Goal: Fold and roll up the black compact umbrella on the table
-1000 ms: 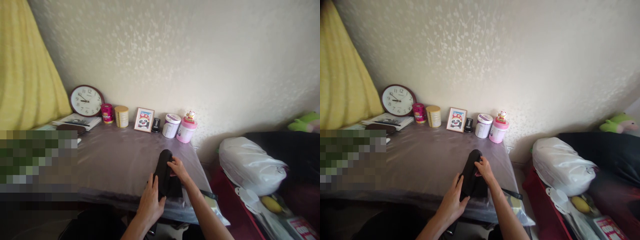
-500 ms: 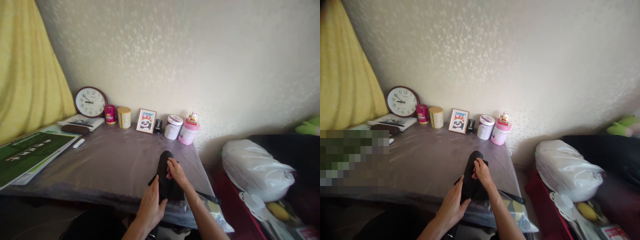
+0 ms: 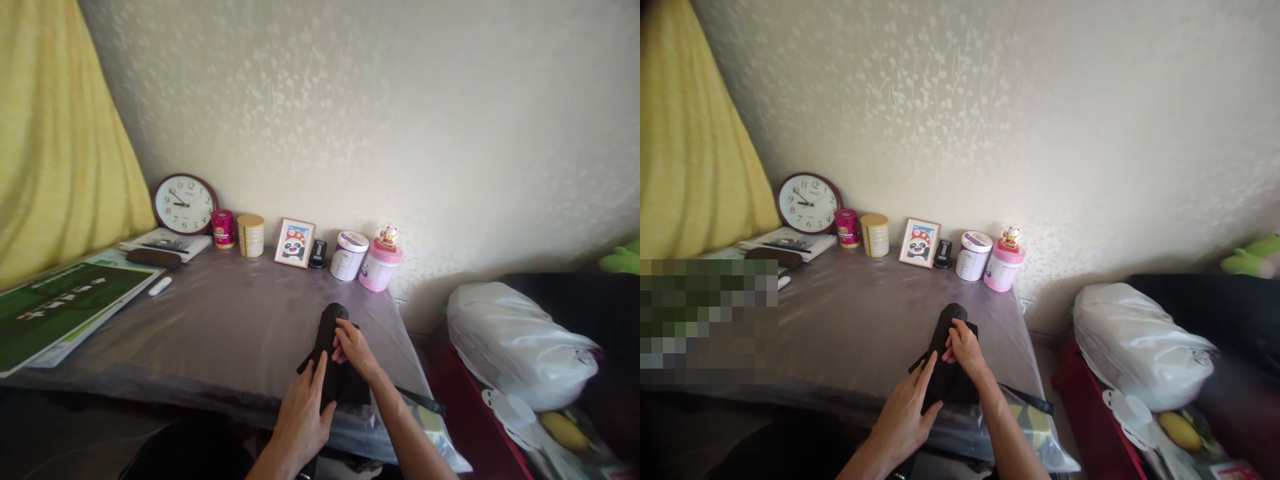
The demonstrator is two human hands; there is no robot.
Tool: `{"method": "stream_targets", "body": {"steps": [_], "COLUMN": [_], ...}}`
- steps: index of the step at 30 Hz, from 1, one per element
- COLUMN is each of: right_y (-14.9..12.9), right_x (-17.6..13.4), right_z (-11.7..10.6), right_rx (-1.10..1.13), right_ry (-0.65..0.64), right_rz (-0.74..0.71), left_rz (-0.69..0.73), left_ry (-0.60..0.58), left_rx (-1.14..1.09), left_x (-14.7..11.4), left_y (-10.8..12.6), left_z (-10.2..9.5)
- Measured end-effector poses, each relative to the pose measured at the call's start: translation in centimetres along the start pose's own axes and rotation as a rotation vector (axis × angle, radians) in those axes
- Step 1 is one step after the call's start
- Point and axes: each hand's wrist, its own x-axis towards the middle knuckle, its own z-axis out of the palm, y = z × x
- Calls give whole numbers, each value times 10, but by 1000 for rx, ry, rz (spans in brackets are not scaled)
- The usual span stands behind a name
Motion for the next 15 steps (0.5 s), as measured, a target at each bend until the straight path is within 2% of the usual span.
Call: {"method": "stream_targets", "body": {"steps": [8, 10, 12, 15], "right_y": [5, 7, 9, 15], "right_x": [0, 1, 1, 0], "right_z": [0, 0, 0, 3], "right_rx": [-21, -127, -278, -483], "right_ry": [57, 144, 237, 194], "right_rz": [-105, -238, -441, -691], "left_rz": [-36, -31, -24, -18], "left_ry": [7, 9, 19, 20], "left_rx": [-9, -5, -2, 6], "left_x": [2, 2, 1, 0], "left_y": [-1, -1, -2, -3], "left_z": [6, 7, 7, 8]}}
